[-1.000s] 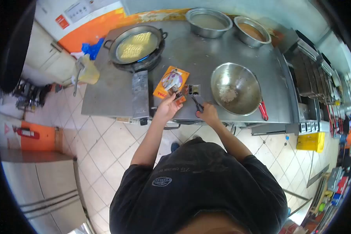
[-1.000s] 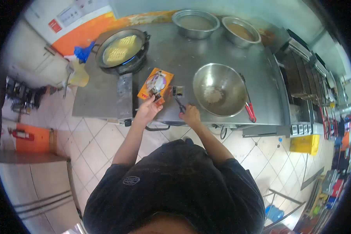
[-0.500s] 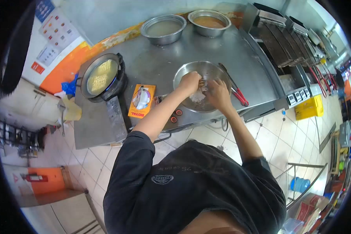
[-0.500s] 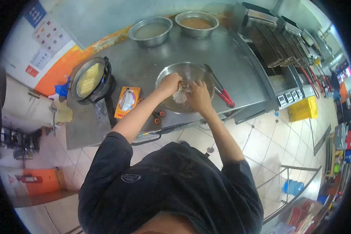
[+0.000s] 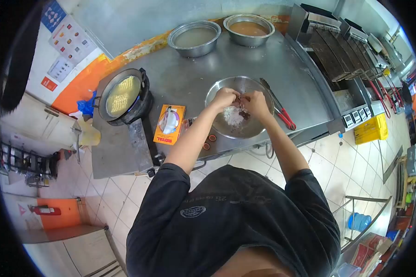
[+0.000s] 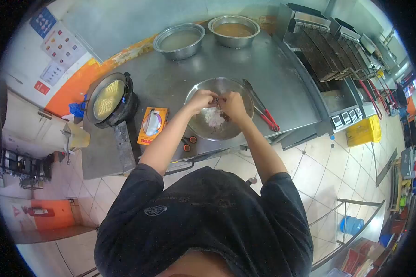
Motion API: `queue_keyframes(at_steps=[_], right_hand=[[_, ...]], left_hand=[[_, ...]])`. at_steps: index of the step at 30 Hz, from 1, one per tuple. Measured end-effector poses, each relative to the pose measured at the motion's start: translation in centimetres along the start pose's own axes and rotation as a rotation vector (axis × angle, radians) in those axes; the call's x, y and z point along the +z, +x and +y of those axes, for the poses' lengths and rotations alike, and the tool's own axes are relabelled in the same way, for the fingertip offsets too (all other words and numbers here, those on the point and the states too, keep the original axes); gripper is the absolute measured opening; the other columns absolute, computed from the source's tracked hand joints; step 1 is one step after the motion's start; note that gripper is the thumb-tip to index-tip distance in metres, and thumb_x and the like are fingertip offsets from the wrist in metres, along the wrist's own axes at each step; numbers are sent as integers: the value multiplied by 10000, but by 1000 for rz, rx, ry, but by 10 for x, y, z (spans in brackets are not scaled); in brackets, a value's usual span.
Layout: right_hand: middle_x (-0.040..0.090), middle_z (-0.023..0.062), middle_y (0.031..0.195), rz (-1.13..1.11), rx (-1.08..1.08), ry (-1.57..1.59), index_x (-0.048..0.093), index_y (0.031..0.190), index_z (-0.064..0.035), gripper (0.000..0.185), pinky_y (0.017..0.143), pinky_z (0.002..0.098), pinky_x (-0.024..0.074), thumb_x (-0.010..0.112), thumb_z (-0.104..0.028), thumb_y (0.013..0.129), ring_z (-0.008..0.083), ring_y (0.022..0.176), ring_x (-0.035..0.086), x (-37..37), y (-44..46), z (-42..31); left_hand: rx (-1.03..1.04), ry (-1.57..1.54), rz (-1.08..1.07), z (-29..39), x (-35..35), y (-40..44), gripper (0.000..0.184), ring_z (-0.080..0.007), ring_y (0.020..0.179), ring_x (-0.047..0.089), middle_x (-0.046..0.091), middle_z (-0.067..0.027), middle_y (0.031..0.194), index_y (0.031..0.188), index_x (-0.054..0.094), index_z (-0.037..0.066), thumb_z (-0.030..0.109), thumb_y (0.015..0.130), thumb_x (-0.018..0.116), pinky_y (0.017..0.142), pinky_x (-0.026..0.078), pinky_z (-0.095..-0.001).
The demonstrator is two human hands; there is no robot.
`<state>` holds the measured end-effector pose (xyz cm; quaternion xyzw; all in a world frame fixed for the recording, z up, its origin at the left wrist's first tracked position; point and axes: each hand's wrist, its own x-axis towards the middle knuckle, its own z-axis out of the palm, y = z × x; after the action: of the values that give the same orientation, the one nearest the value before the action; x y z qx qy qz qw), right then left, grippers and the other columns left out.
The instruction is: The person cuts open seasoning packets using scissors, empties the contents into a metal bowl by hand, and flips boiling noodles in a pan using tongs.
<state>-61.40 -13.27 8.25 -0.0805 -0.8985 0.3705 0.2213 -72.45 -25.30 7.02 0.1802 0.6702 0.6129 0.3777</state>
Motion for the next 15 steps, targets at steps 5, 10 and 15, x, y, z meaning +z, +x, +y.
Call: queue_keyframes(at_steps=[5,10,15], right_hand=[[640,123,632,-212,3,124,685,715,-53,133,599,369,496,564,-107,700,292,621,638,-3,13,13],[643,122,637,-277,-32,5,676,721,-35,133,629,376,495,601,-143,700,291,643,638,-8,19,7],[640,164,727,-275,-189,-347,662,764,-33,134,650,418,493,610,-139,700,343,693,622,-5,19,8]], left_hand=[[224,382,71,0,1,-15,231,-177,680,652,663,-125,791,925,637,-61,-35,708,560,622,534,-261],[424,644,197,-3,1,-17,160,-172,623,641,654,-140,698,844,653,-45,-1,693,627,568,502,-282],[326,544,172,0,1,-21,137,-217,633,634,650,-158,712,809,661,-17,39,684,656,591,488,-323]])
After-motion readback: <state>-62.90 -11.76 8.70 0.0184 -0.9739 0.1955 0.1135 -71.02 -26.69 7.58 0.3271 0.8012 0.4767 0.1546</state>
